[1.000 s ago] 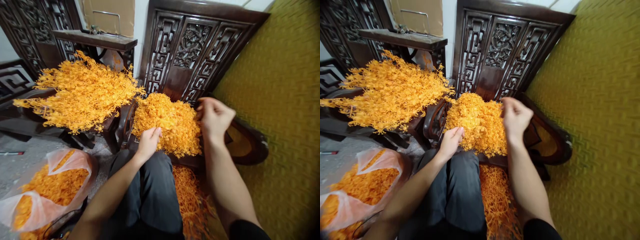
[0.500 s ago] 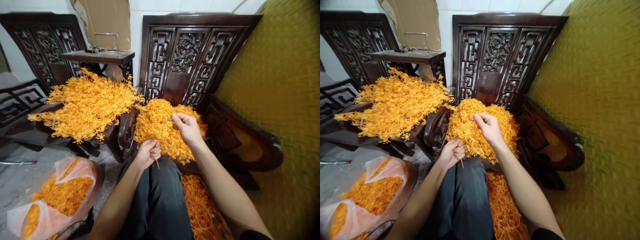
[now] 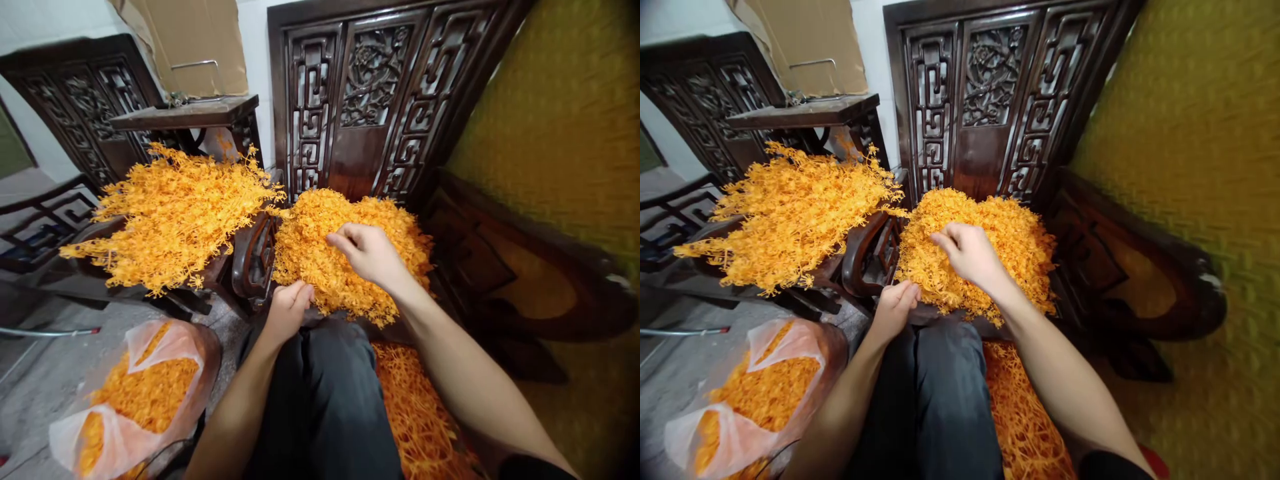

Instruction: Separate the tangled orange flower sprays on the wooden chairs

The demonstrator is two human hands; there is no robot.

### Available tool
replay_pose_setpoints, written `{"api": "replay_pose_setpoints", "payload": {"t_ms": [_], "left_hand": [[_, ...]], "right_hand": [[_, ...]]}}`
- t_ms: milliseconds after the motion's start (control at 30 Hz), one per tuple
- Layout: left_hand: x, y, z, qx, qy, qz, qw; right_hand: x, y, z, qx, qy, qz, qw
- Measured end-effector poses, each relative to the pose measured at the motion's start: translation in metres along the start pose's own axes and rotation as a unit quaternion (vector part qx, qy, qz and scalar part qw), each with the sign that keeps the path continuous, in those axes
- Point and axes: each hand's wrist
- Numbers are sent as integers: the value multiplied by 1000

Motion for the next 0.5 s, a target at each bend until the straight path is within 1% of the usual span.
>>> {"api": "replay_pose_setpoints", "payload": {"t_ms": [33, 67, 100, 133, 167, 200, 233, 300, 333, 400, 467, 500], "left_hand": [[0, -1, 1, 1, 5, -10, 1000], [1, -2, 2, 2, 8, -18, 1000], [2, -2, 3, 1, 13, -26, 1000], [4, -3, 4, -3, 18, -34, 999], [5, -4, 4, -7, 26, -43, 999], [7, -4, 4, -11, 36, -55, 998], [8, -4, 4, -14, 46, -71, 996], [10, -3, 3, -17, 66, -104, 992], [10, -3, 2, -17, 74, -120, 990], [9, -1, 2, -12, 94, -149, 984], [8, 1, 3, 2, 113, -176, 978], [8, 1, 3, 10, 121, -191, 974]], "right_hand": [[-4, -5, -7, -63, 8, -9, 998], [-9, -10, -13, -135, 19, -39, 990], [-15, -15, -18, -200, 27, -84, 976], [-20, -19, -22, -238, 32, -132, 962], [-24, -21, -23, -241, 34, -173, 954], [-26, -22, -21, -209, 37, -203, 956], [-25, -20, -18, -159, 40, -222, 961], [-19, -12, -6, -55, 50, -231, 970], [-16, -7, 0, -21, 53, -224, 973], [-8, 3, 9, 11, 48, -188, 981], [-3, 9, 12, 39, 28, -122, 991], [-1, 10, 11, 68, 9, -83, 994]]}}
Point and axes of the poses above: each hand's wrist, its own z-axis away from the middle knuckle, its own y-axis out of the palm, x = y × z, and after that the axes turned 4 degrees about y, right-handed
